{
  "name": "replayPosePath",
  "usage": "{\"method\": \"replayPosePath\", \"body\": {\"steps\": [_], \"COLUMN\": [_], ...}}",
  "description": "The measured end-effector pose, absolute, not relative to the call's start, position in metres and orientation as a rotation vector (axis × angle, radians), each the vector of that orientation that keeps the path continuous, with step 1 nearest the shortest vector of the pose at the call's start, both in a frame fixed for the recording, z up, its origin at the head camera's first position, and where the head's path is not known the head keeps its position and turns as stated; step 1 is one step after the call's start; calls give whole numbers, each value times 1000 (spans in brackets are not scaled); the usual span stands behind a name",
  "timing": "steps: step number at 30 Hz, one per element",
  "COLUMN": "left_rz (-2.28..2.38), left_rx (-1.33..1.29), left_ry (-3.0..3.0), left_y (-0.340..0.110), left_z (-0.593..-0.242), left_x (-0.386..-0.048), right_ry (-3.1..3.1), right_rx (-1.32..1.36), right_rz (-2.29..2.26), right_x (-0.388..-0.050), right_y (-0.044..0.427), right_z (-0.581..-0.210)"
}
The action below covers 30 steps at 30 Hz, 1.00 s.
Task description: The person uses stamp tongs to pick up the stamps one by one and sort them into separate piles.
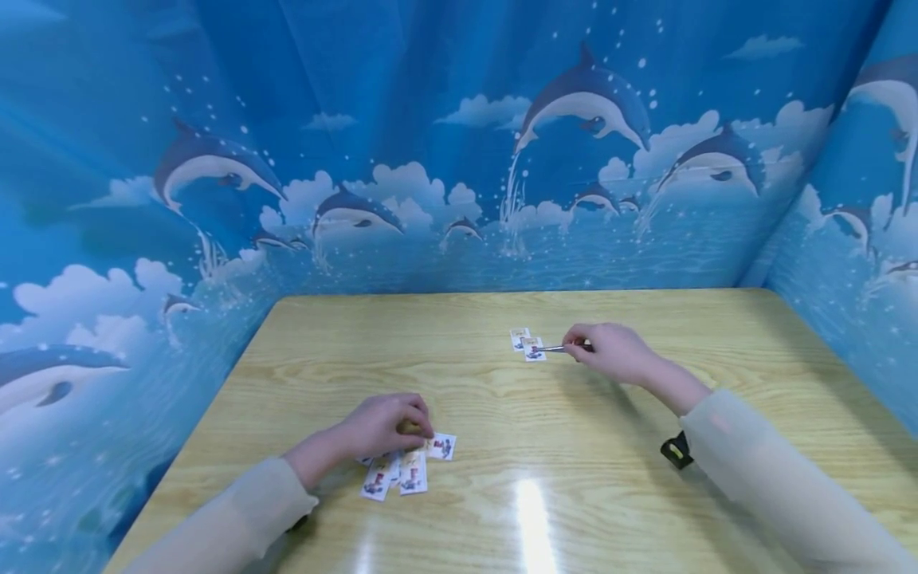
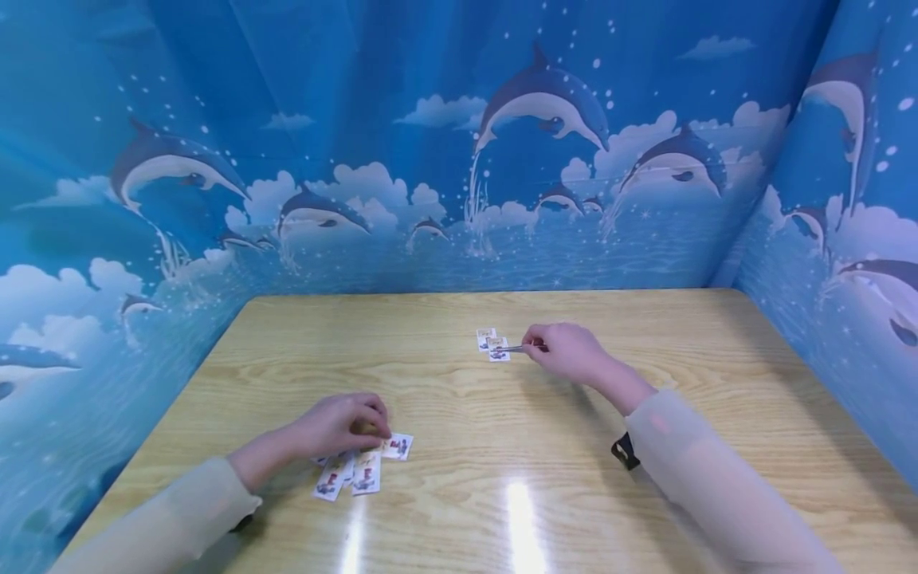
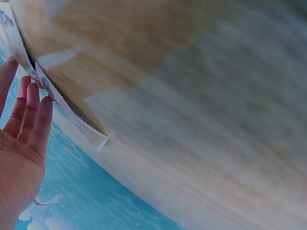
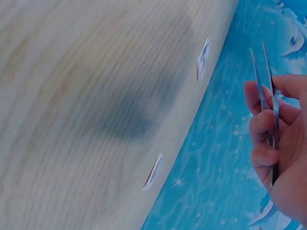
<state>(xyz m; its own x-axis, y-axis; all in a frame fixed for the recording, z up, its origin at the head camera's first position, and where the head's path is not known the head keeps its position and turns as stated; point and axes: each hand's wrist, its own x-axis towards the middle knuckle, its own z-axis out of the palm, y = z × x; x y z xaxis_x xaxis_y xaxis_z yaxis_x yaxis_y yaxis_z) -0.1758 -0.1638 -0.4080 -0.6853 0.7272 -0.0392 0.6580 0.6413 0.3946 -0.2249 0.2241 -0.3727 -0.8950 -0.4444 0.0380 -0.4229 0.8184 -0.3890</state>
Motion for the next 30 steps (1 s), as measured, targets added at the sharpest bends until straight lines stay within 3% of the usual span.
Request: {"method": "replayPosePath", "body": {"steps": [21,30], "left_rz": [527,514], "left_rx": [1147,1147], "left_ry": [2671,2680], "left_y": [-165,-164], "left_z": [-412,-411], "left_x": [-176,-177], "right_ry": [2760,2616], "right_rx": [-1045,-1046], "right_rz": [-785,-749], "right_x": [-191,-173], "right_y": [183,164], "right_z": [-392,-402]}}
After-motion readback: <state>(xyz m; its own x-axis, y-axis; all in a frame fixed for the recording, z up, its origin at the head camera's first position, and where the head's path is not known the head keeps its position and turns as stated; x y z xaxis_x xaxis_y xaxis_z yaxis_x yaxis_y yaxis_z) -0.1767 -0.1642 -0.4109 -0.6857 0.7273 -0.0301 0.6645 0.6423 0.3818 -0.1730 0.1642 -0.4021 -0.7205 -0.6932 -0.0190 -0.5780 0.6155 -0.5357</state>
